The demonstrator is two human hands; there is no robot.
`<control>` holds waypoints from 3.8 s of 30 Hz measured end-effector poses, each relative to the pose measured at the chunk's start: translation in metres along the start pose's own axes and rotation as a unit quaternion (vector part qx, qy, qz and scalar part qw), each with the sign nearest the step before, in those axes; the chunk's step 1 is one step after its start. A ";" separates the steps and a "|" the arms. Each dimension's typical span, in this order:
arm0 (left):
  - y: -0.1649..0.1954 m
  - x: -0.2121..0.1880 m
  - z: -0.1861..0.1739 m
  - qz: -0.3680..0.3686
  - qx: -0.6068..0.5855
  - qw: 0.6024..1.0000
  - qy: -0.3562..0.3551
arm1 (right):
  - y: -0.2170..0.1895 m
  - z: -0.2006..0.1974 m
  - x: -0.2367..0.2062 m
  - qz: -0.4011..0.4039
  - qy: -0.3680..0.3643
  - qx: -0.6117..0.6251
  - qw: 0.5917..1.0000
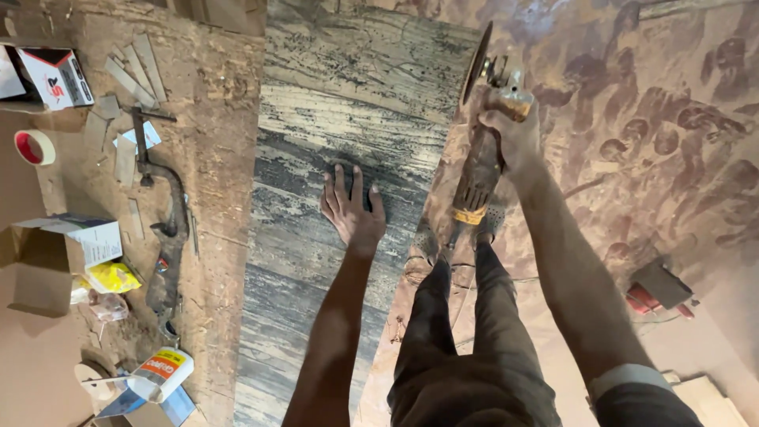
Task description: The person carries a circular saw and its power cord across a dusty workshop floor, sets the saw down, then picks up an angle grinder and sands the surface of a large board laid on the floor, steadying the board with one hand while moving the grinder along it.
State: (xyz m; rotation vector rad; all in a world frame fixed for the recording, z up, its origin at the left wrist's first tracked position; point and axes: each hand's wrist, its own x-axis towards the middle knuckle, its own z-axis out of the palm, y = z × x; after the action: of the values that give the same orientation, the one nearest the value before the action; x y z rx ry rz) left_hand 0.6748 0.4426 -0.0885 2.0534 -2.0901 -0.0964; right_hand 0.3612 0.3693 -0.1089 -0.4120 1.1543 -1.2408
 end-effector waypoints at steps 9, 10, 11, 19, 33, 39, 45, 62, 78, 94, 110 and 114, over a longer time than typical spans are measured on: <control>-0.001 0.000 -0.002 0.038 -0.006 0.998 0.046 | 0.040 0.014 -0.066 0.017 0.089 -0.025 0.996; 0.000 0.000 -0.002 0.035 -0.005 0.998 0.047 | 0.045 0.018 -0.072 0.024 0.101 -0.021 0.994; 0.000 0.000 -0.002 0.033 -0.004 0.998 0.047 | 0.046 0.019 -0.073 0.031 0.113 -0.017 0.993; 0.000 -0.001 -0.002 0.034 -0.018 0.998 0.051 | -0.001 0.020 -0.017 0.000 0.089 -0.050 0.995; -0.004 -0.003 0.004 0.008 -0.014 1.000 0.007 | 0.047 0.016 -0.071 0.044 0.118 -0.020 0.992; -0.006 -0.004 0.004 0.007 -0.008 1.000 -0.004 | 0.124 0.012 -0.151 0.115 0.142 -0.004 0.983; -0.004 -0.002 0.003 -0.007 -0.017 1.000 0.001 | 0.141 0.012 -0.181 0.055 0.107 0.000 0.993; -0.005 -0.004 0.004 -0.004 -0.031 0.999 0.009 | -0.045 0.046 -0.027 -0.015 0.012 -0.002 1.000; -0.007 -0.003 0.003 -0.024 -0.031 0.998 -0.043 | 0.133 0.029 -0.180 0.071 0.134 -0.001 0.988; -0.062 -0.088 -0.027 0.006 -0.020 0.960 -0.279 | 0.154 0.025 -0.261 0.052 0.084 0.007 0.995; -0.117 -0.221 -0.041 0.054 -0.081 0.995 -0.005 | 0.111 0.061 -0.205 -0.010 0.006 0.038 0.999; -0.119 -0.221 -0.040 0.063 -0.090 0.994 -0.008 | 0.133 0.072 -0.249 0.049 0.087 0.007 0.995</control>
State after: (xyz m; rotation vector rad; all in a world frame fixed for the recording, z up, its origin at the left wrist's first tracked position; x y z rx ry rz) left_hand 0.8013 0.6629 -0.0953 1.8186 -2.1287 -0.2726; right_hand 0.5175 0.6113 -0.0695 -0.2370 1.2972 -1.2172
